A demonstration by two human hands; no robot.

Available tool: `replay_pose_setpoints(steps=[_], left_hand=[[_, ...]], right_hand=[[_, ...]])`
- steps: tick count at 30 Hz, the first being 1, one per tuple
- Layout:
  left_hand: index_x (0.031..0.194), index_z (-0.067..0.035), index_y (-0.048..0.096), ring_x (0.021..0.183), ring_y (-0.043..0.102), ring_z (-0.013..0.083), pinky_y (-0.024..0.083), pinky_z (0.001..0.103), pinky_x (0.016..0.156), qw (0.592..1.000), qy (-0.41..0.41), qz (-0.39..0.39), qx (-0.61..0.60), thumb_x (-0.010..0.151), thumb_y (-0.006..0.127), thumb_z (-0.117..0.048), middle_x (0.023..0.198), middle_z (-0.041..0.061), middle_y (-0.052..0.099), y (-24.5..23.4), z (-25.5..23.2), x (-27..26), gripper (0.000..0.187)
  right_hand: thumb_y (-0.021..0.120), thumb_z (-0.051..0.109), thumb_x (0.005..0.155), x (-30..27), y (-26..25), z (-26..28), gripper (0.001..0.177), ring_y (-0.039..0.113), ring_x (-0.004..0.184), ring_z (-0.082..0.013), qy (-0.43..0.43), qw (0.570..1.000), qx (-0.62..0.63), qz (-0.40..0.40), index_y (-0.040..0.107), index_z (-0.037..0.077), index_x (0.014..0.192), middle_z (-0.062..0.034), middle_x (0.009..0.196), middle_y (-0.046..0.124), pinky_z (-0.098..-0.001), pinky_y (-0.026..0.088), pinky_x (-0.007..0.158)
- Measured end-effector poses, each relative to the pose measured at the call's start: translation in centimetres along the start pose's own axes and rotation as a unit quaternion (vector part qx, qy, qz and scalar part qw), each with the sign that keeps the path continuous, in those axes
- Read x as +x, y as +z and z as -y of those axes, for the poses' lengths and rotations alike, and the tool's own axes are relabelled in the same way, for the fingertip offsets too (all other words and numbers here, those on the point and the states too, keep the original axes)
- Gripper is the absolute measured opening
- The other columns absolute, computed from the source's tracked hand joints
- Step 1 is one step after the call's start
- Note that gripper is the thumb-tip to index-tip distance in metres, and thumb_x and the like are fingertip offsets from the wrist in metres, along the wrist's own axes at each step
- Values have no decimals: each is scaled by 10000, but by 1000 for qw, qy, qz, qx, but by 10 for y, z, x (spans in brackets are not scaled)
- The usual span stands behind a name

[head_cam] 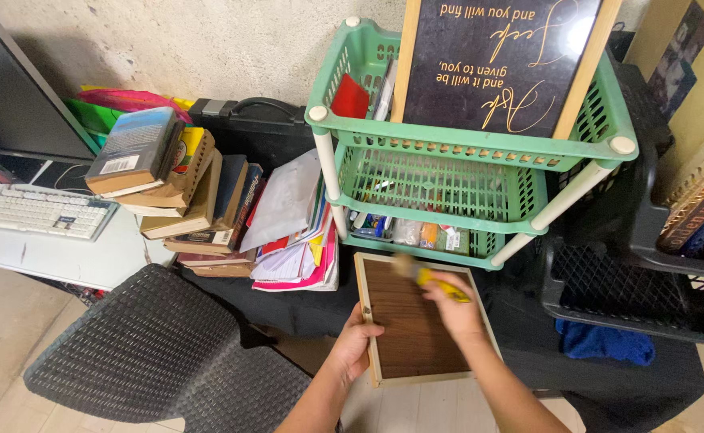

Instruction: The person uses a brush to dust several framed pictures one at a time. They pick up each frame from a green plastic rack, brush the front and back surfaces, and place the frames into a black crate. The person handles multiple frames with different images and finishes by placing the last frame into the crate.

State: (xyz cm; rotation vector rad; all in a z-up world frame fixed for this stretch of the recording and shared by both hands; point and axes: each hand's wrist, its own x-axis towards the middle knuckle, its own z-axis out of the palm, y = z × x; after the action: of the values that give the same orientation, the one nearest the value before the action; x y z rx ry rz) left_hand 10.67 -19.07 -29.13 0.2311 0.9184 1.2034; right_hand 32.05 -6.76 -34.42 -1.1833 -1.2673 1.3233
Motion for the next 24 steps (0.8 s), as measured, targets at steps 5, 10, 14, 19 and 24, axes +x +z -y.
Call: replay_pose_setpoints(steps=[5, 10, 14, 19, 24], left_hand=[[1452, -225, 476, 1249, 607, 326, 511, 515, 1066, 999, -30, -29, -19, 759, 471, 141, 1370, 112, 610, -15, 4, 8, 784], [1397, -171, 503, 1195, 628, 319, 536, 508, 1039, 999, -4, -26, 18, 782, 522, 149, 1297, 134, 634, -21, 8, 20, 694], [1344, -191, 528, 1165, 634, 306, 545, 502, 1011, 999, -13, -49, 18, 763, 501, 158, 1244, 105, 643, -23, 17, 17, 679], [1299, -162, 541, 1137, 645, 299, 557, 509, 989, 998, 5, -55, 15, 752, 473, 156, 1210, 96, 652, -19, 17, 15, 637], [1319, -180, 547, 1130, 625, 298, 554, 506, 987, 998, 25, -58, 2, 748, 470, 163, 1203, 91, 637, -16, 21, 13, 671]], right_hand=[[757, 80, 956, 3, -68, -55, 222, 622, 788, -165, 6, 964, -15, -266, 731, -29, 1147, -153, 985, 684, -305, 525, 686], [747, 145, 893, 7, -64, -64, 256, 669, 847, -120, -43, 994, 28, -91, 734, 54, 1132, -31, 1006, 722, -273, 586, 740], [752, 160, 877, 18, -81, -70, 298, 657, 872, -106, 74, 988, 51, -125, 718, 73, 1160, 23, 998, 728, -284, 567, 758], [760, 143, 898, -19, -130, -64, 205, 605, 837, -98, 5, 982, -137, -131, 766, 14, 1058, -58, 924, 726, -268, 514, 770], [721, 214, 925, -70, -180, -13, 220, 710, 764, -206, 223, 841, -490, -47, 821, 19, 945, -126, 829, 795, -335, 549, 744]])
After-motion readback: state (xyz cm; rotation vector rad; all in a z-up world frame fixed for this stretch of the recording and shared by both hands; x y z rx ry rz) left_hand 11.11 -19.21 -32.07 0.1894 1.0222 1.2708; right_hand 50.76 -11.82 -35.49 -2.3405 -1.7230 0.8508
